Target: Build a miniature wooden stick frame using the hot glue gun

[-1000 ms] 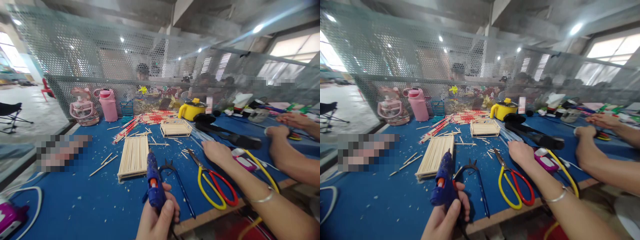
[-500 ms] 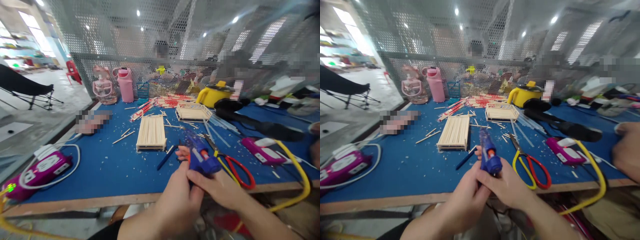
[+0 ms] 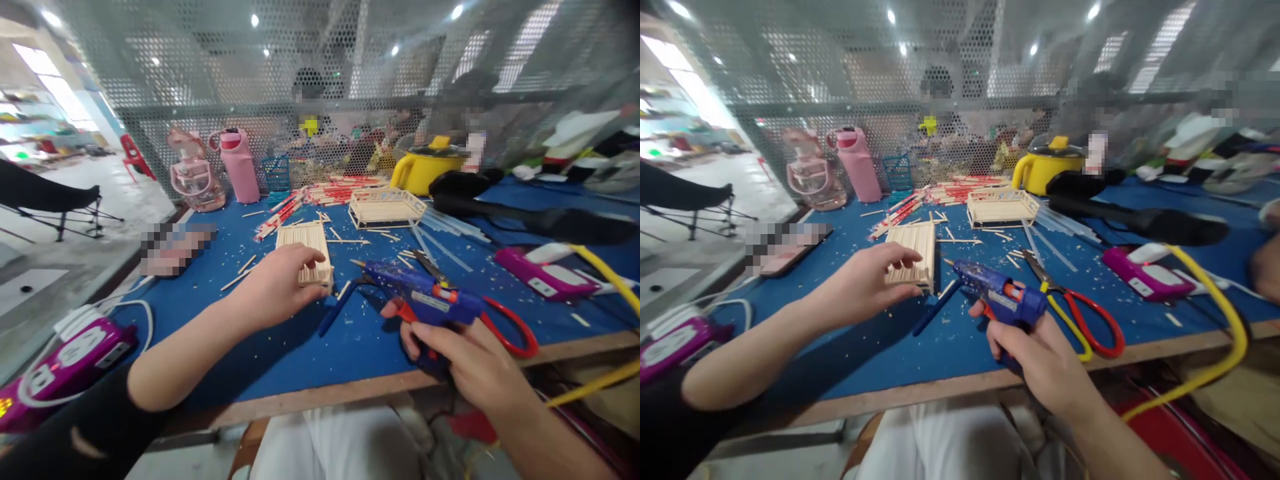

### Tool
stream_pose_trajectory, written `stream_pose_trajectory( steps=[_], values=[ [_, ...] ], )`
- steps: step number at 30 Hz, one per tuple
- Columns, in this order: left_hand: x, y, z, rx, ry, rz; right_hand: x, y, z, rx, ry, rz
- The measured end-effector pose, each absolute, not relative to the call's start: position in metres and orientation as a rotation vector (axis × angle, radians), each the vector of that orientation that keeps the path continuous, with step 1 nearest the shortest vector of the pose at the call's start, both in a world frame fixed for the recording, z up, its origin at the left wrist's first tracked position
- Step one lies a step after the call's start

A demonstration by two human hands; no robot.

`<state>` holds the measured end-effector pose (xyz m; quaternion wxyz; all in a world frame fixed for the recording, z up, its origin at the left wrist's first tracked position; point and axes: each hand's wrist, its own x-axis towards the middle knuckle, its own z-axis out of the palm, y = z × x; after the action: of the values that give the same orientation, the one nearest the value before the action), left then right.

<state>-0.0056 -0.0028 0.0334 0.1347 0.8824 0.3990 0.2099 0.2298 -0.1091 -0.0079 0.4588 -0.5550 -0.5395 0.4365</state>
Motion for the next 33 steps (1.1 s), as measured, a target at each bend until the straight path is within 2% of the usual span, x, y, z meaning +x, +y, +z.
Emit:
stream_pose_trajectory(
  steps=[4, 10, 17, 33],
  values=[
    [0.012, 0.008, 0.024, 2.578, 1.144, 0.538, 0.232, -0.102, -0.02, -1.329, -1.34, 0.995],
    [0.01, 0.003, 0.022, 2.524, 1.157, 0.583, 0.234, -0.101, -0.023, -1.361, -1.316, 1.0],
    [0.012, 0.002, 0.019, 2.452, 1.201, 0.659, 0.234, -0.107, -0.024, -1.461, -1.328, 0.834],
    [0.008, 0.005, 0.02, 2.363, 1.254, 0.615, 0.238, -0.105, -0.028, -1.48, -1.358, 0.843]
  ],
)
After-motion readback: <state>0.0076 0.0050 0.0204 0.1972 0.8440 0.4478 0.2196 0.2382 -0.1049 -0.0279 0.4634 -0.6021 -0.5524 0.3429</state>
